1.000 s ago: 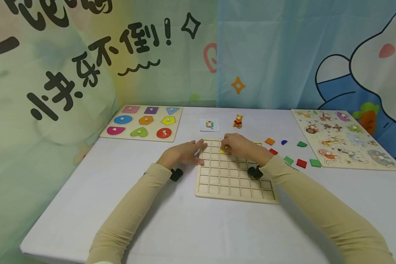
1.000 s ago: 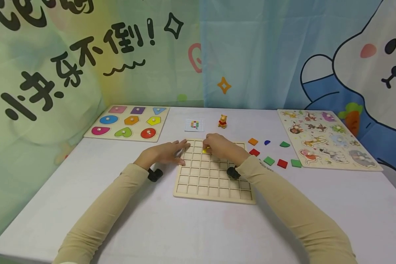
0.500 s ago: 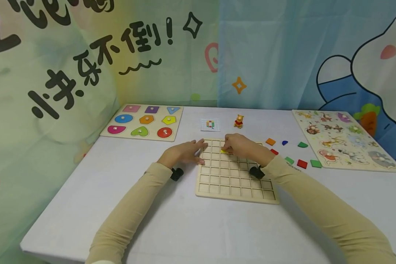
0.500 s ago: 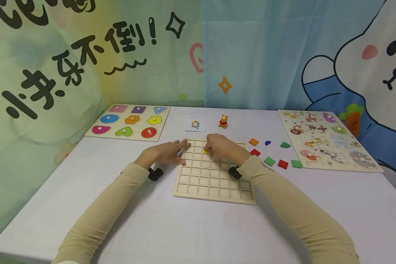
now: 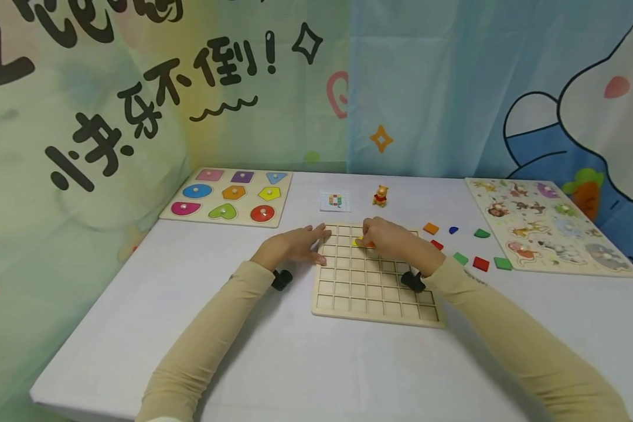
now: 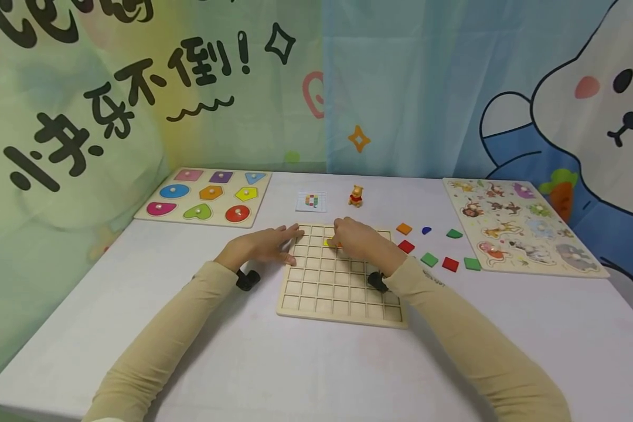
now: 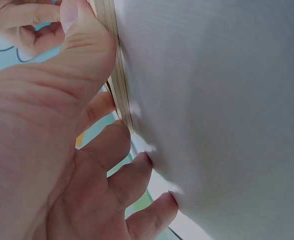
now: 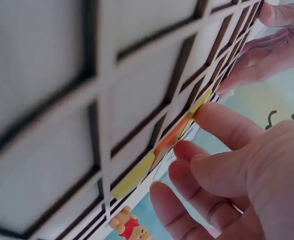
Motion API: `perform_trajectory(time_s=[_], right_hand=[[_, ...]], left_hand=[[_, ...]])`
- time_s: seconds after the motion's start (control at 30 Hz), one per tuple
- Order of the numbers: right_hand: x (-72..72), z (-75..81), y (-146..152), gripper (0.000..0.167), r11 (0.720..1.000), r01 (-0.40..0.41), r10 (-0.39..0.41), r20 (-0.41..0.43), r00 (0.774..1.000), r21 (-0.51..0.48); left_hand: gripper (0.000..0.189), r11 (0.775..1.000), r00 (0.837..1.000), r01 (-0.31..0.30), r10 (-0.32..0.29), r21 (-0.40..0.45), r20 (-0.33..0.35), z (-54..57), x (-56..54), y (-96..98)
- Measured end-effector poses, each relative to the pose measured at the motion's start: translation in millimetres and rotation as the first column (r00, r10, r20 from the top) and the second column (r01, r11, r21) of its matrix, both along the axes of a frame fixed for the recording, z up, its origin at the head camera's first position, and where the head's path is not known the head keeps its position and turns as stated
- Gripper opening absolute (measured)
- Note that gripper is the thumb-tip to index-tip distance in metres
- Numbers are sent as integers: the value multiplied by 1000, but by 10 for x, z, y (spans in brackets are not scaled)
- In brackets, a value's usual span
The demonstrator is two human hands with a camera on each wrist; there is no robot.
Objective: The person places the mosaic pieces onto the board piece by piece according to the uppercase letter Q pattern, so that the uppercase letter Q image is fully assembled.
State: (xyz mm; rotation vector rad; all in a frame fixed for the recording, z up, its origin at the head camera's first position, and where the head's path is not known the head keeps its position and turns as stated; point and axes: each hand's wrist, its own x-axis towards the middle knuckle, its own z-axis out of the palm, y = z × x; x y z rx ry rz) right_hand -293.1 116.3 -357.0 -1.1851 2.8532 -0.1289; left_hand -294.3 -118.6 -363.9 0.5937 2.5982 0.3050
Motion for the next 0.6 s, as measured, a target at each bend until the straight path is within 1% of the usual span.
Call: perform_trajectory(time_s=[0.1,0.17,0.27,0.37,0.6], right_hand=[[20,-4,11,19,1000,-1,1,-12,1000,9],[33,0,25,19,1000,13,-13,6,1000,7],[44,0,55,22,1000,9,-9,36,999,-20],[60,-10,80,24,998,5,-1,58,998,-67],[73,-27,175,28,992,5,7,88,996,-128]], left_hand=[[82,1000,1000,-2,2,-2,-3,4,5,-2],[81,1000,1000,-3,3,-2,-3,13,8,3],[81,1000,1000,-7,7,-3,-4,13,9,6],[80,1000,1000,-8,8,-2,-7,4,22,1],[79,1000,1000,14,-14,16,-20,3,49,10]])
